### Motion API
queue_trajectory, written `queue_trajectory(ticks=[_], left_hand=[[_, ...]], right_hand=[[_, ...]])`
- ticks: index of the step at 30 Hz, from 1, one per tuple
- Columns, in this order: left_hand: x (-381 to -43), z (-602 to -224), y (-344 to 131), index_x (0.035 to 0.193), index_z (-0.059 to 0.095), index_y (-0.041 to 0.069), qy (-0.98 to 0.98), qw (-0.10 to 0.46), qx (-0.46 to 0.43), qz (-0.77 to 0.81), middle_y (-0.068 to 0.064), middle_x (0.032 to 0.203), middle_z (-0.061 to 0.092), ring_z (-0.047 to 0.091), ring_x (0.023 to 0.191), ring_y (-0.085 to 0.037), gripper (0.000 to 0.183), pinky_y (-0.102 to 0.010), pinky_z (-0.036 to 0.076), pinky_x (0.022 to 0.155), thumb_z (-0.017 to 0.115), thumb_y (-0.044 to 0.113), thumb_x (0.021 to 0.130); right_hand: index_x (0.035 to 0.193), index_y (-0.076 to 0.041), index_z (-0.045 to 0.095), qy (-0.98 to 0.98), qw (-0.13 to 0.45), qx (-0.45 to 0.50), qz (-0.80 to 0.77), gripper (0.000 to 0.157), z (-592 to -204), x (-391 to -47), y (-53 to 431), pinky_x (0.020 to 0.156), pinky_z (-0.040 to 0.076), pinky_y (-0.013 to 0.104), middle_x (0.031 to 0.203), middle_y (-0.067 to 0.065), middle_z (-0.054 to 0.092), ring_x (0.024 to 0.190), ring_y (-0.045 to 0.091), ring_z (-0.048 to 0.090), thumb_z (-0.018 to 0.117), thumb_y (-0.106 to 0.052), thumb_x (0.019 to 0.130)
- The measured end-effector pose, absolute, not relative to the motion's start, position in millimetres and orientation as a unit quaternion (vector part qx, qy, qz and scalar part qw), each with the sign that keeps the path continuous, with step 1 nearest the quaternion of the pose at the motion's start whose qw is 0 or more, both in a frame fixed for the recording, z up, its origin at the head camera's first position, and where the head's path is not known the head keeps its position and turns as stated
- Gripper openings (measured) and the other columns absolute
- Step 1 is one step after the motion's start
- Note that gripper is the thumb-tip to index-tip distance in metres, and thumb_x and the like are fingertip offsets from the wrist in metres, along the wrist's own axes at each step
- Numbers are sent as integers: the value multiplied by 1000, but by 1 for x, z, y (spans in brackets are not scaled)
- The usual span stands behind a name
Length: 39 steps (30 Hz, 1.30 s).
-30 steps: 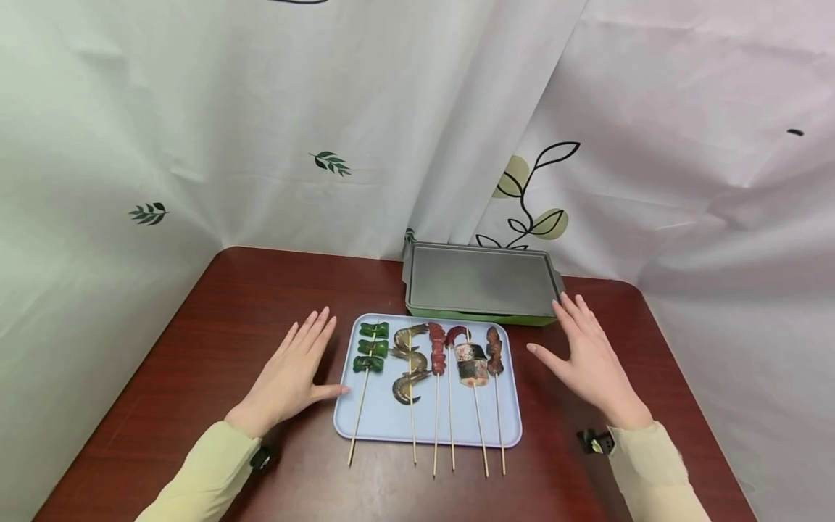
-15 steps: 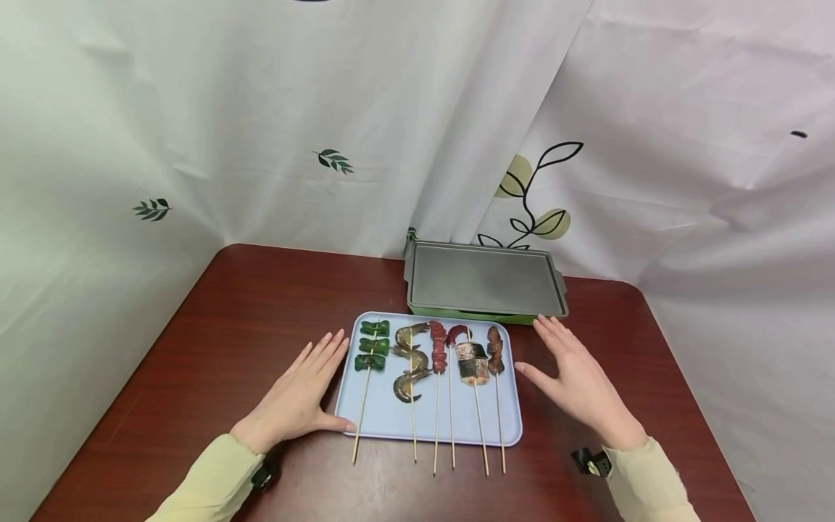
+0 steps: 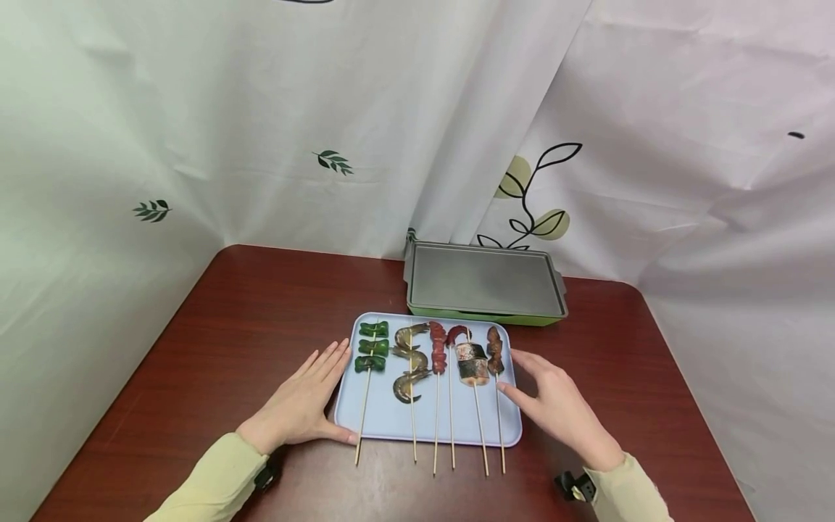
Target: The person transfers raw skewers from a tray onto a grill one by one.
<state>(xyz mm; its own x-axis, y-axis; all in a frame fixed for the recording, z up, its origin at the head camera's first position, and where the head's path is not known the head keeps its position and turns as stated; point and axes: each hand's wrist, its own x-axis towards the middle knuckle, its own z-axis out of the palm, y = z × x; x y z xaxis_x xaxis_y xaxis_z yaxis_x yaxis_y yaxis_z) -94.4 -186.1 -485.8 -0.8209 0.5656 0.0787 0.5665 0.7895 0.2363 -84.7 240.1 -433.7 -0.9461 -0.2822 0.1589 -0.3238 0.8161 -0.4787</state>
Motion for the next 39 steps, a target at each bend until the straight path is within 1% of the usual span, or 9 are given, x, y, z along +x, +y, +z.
queue_trajectory(ticks=[3, 8, 10, 13, 17, 23, 26, 31, 39], left_hand=[[-94, -486, -187, 157, 27, -7, -946, 0, -302, -120, -21, 164, 23, 20, 151, -35, 142, -51, 19, 121, 58, 95, 63], [-94, -485, -186, 157, 28, -7, -945, 5, -309, -110, -21, 164, 24, 20, 152, -35, 139, -50, 19, 122, 56, 94, 66], [-94, -485, -186, 157, 28, -7, -945, 5, -311, -106, -21, 164, 24, 20, 151, -35, 138, -50, 19, 122, 55, 94, 67], [-93, -485, -186, 157, 28, -8, -945, 5, -313, -100, -21, 164, 25, 20, 151, -35, 137, -50, 19, 122, 54, 94, 68], [-93, -485, -185, 157, 27, -8, -945, 6, -314, -94, -22, 164, 24, 21, 151, -35, 137, -49, 20, 122, 53, 94, 70], [-93, -486, -186, 156, 26, -9, -943, 7, -316, -99, -23, 164, 23, 21, 151, -35, 137, -49, 21, 121, 53, 94, 70], [-93, -487, -186, 156, 28, -9, -942, 17, -320, -103, -24, 163, 25, 23, 150, -36, 136, -50, 23, 121, 54, 93, 70], [-93, -489, -187, 154, 31, -11, -939, 34, -326, -106, -25, 161, 28, 26, 149, -38, 135, -50, 26, 119, 56, 92, 70], [-93, -486, -186, 156, 28, -10, -942, 12, -322, -97, -24, 163, 24, 22, 151, -36, 136, -49, 23, 121, 55, 92, 70]], right_hand=[[131, 5, 66, -948, 33, 145, 280, 55, -437, -82, 235, 97, 52, 53, 129, 19, 66, 120, 34, 62, 79, -31, 91], [123, 6, 70, -937, 2, 87, 338, 46, -444, -77, 229, 79, 61, 42, 114, 18, 72, 93, 25, 74, 81, -23, 89], [121, 6, 72, -933, -8, 63, 355, 44, -447, -75, 227, 73, 62, 35, 108, 15, 74, 83, 19, 75, 83, -19, 87], [119, 5, 73, -932, -20, 44, 360, 42, -451, -73, 225, 66, 59, 28, 96, 9, 76, 76, 13, 73, 85, -15, 84], [116, 5, 74, -931, -32, 37, 361, 40, -455, -71, 223, 60, 54, 25, 83, -2, 73, 70, 9, 69, 86, -11, 81], [114, 7, 74, -928, -47, 37, 368, 38, -457, -69, 221, 58, 48, 23, 70, -8, 68, 62, 5, 62, 85, -5, 79], [115, 9, 73, -924, -58, 35, 376, 39, -457, -69, 220, 57, 46, 23, 67, -8, 69, 59, 5, 59, 83, -3, 80], [119, 12, 69, -912, -81, 32, 401, 40, -458, -68, 220, 58, 46, 22, 64, -5, 68, 56, 10, 62, 79, 1, 82], [120, 10, 69, -890, -90, -16, 447, 37, -459, -67, 220, 55, 49, 22, 66, 0, 67, 55, 16, 64, 76, 5, 83]])
